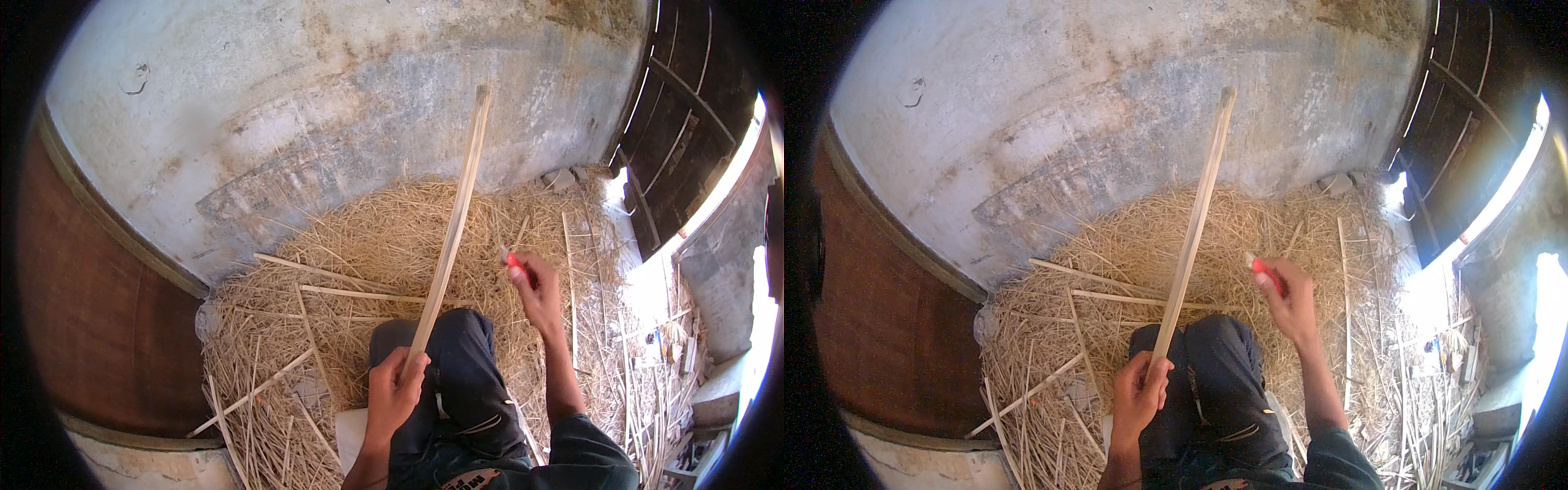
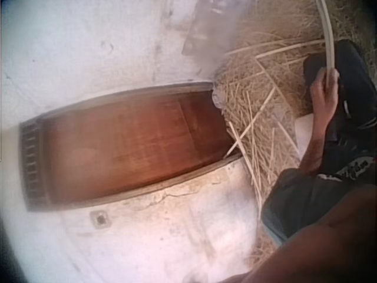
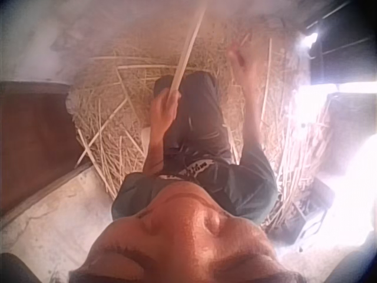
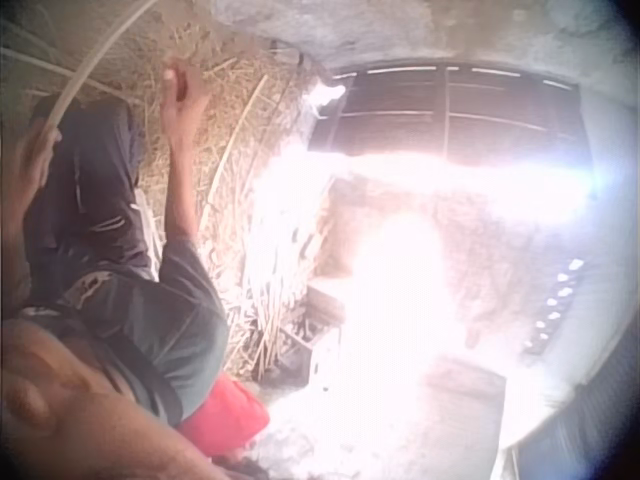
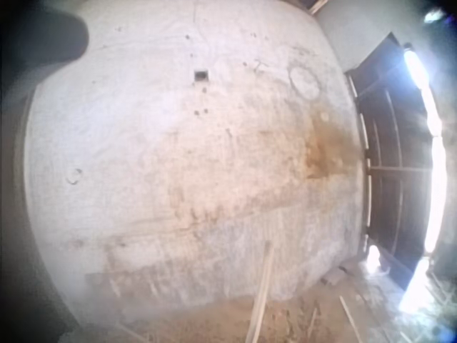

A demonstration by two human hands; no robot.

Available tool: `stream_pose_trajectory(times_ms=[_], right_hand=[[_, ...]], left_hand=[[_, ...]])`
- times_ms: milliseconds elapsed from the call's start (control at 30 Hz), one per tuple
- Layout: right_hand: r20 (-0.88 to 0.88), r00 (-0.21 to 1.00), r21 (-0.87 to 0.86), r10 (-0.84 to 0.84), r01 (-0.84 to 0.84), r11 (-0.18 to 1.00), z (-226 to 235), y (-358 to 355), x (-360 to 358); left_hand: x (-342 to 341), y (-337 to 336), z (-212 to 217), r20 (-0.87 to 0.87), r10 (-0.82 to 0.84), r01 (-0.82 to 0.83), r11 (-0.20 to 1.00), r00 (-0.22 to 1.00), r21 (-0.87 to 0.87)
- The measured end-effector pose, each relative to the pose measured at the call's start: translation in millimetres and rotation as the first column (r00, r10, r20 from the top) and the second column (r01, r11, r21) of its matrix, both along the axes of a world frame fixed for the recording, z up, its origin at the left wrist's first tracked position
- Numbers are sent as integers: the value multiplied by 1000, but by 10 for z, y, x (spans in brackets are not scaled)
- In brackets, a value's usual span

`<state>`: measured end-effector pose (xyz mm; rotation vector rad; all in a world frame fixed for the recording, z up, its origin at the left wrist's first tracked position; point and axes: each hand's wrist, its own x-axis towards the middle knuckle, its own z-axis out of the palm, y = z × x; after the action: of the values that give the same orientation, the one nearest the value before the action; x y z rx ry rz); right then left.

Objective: The person sits on a straw-covered floor and uses a red utility knife to shave the surface of a long, thin bamboo stick. They hold the stick with their left hand and repeatedly scrape the blade along its length to remove the outer layer, rotating the stick to work on different sides.

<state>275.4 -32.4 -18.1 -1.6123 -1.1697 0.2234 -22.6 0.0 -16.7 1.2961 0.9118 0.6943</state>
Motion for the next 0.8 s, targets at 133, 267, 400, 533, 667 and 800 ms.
stream_pose_trajectory(times_ms=[133,267,400,533,667,800], right_hand=[[165,976,83,139,-155,985,69,-56,-290],[319,926,167,200,-263,950,132,-85,-529],[373,902,157,218,-293,943,186,-107,-697],[406,888,155,218,-302,941,168,-98,-758],[461,865,152,197,-296,943,172,-111,-800],[474,864,171,172,-282,944,200,-111,-822]], left_hand=[[139,13,28,4,50,-50,979,999,195],[239,-10,164,-23,114,-103,950,993,294],[318,-39,330,5,147,-141,933,989,332],[353,-62,377,-26,166,-136,879,986,457],[359,-69,404,-48,182,-131,845,982,518],[381,-65,343,-36,210,-156,819,977,552]])
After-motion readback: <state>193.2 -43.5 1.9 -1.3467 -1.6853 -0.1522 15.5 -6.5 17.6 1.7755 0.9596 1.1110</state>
